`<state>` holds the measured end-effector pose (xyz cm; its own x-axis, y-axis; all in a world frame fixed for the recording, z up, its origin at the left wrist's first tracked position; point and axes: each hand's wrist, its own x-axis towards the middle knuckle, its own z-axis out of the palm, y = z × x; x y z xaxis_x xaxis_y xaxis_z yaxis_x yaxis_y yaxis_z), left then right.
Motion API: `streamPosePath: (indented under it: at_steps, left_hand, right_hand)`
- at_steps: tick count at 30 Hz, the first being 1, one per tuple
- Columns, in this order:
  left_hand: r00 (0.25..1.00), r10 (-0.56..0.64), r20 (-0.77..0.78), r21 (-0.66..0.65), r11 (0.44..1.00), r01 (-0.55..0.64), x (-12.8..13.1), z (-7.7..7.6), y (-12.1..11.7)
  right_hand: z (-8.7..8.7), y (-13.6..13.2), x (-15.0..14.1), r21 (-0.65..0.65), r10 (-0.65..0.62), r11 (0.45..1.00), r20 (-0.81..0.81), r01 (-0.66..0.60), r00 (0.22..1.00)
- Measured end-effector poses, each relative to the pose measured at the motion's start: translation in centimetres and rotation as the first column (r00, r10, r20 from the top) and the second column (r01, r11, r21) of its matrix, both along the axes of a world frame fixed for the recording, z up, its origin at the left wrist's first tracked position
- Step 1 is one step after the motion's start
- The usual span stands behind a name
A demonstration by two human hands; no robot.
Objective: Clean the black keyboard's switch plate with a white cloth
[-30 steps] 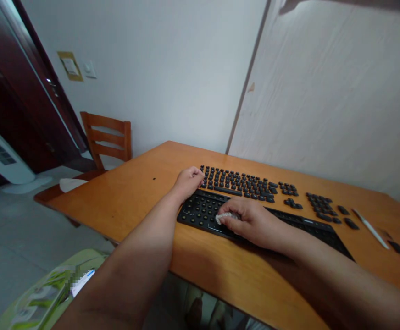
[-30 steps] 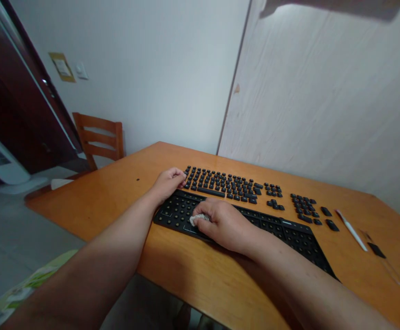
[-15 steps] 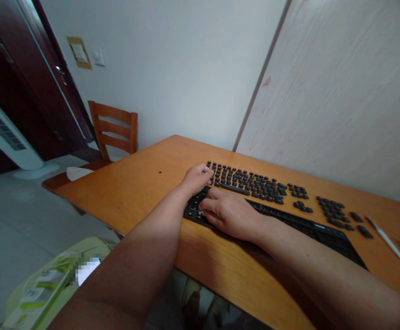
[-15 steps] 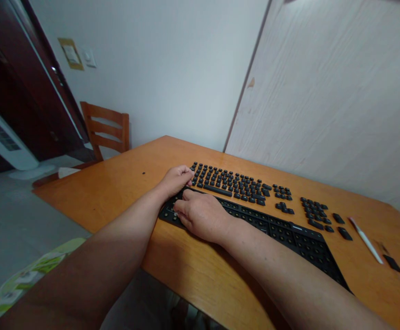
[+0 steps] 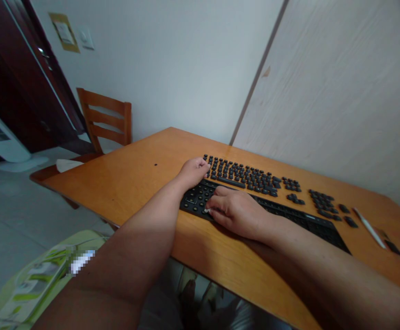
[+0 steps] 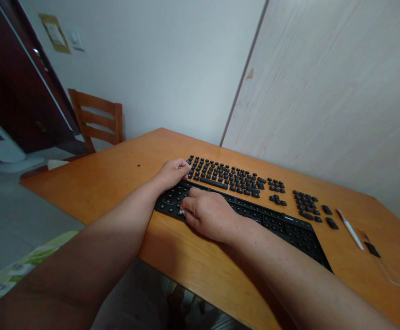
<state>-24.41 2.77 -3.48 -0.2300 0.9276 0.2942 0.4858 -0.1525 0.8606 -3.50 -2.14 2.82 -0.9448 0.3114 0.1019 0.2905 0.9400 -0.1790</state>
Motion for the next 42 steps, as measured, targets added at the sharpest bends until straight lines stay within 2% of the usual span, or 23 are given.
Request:
streamPosePath:
  at_steps: [13, 26, 42]
  left_hand:
    - [0.999, 0.007, 0.041, -0.021, 1.0, -0.006, 0.1, 0.5, -0.4]
    - [0.998, 0.004, -0.065, -0.019, 1.0, -0.006, -0.3, 0.3, -0.2]
    - [1.0, -0.002, -0.021, -0.049, 0.999, 0.001, -0.3, 0.7, -0.5]
  right_hand:
    - [-0.3, 0.0, 2.8, -0.078, -0.09, 0.993, -0.01, 0.089, 0.996]
    - [0.6, -0.5, 5.1, -0.064, -0.179, 0.981, 0.043, 0.181, 0.983]
    - [0.5, -0.9, 8.8, -0.078, -0.251, 0.964, 0.048, 0.254, 0.967]
